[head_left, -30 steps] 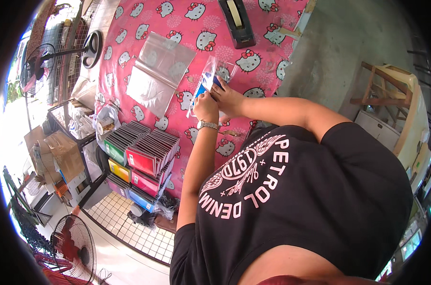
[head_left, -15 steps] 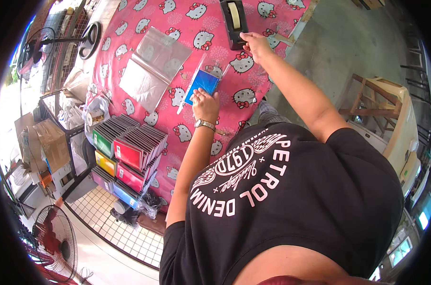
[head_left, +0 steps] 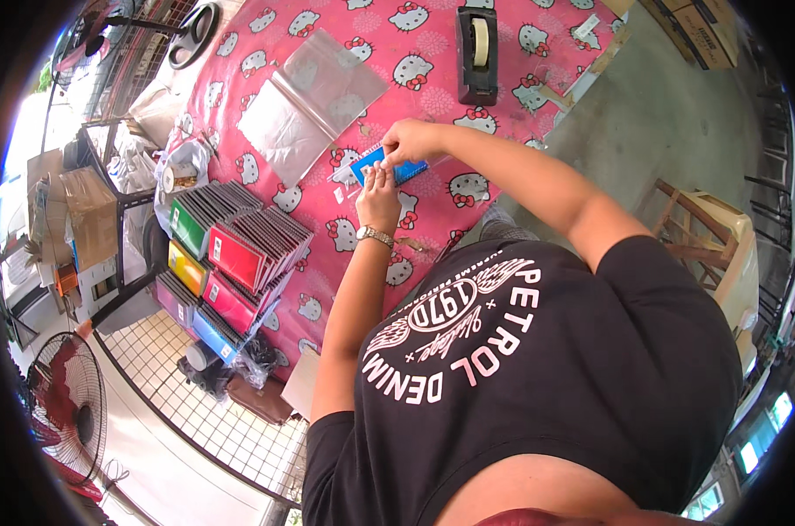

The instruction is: The person places small notebooks into plastic bags and seals them using adhesive tape, then puts the packed notebooks into a cardboard box.

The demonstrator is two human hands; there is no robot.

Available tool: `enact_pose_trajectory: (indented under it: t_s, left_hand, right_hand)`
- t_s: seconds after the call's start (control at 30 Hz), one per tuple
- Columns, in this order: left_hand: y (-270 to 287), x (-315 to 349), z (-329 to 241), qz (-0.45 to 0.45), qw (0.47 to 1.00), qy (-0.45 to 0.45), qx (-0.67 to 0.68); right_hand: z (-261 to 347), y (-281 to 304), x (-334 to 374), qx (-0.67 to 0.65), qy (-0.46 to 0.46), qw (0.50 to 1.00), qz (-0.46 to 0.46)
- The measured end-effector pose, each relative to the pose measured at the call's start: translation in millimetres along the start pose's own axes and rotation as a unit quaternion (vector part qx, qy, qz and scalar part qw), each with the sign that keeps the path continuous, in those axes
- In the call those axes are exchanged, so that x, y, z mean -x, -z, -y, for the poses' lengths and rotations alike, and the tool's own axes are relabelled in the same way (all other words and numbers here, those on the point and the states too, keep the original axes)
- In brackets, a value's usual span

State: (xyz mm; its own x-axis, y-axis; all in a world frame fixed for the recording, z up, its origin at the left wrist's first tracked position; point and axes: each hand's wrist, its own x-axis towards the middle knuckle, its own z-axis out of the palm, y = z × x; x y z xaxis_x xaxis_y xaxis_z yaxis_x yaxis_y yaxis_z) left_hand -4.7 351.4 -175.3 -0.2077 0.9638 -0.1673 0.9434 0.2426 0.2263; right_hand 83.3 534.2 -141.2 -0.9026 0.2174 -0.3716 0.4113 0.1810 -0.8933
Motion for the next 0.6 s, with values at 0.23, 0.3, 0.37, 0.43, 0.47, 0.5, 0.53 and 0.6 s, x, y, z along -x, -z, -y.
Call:
enact_pose_trajectory:
  t_s: [0.23,0.3,0.37,0.43,0.47,0.5,0.53,0.6]
  left_hand:
    - [-19.5,16.1,9.1,-0.169,0.983,0.007,0.068]
    - [-20.2,23.9,7.9,-0.165,0.982,0.02,0.086]
    - [-11.4,23.2,6.8,-0.161,0.986,-0.013,0.038]
    - [2.9,31.7,6.0,-0.134,0.991,-0.015,0.019]
    - [11.8,34.0,6.6,-0.121,0.991,0.019,0.056]
    - [17.1,31.9,9.0,-0.106,0.989,0.051,0.093]
    - [17.5,29.3,26.7,-0.141,0.983,0.081,0.086]
    - [26.9,4.7,51.2,-0.204,0.97,0.076,0.109]
  right_hand:
    - [-1.7,-15.9,-30.0,0.278,-0.037,0.958,0.057]
    - [-1.1,-24.5,-23.1,0.333,-0.011,0.943,-0.007]
    - [-2.3,-24.0,-15.5,0.381,-0.024,0.921,-0.072]
    - [-4.4,-16.4,7.7,0.382,-0.027,0.914,-0.134]
    - [-4.1,-14.8,17.6,0.382,-0.03,0.909,-0.166]
    - [-4.3,-17.7,28.2,0.336,-0.077,0.931,-0.117]
    - [1.2,-27.1,41.0,0.287,-0.115,0.949,-0.063]
    - [-3.2,-59.2,56.1,0.017,-0.242,0.969,0.038]
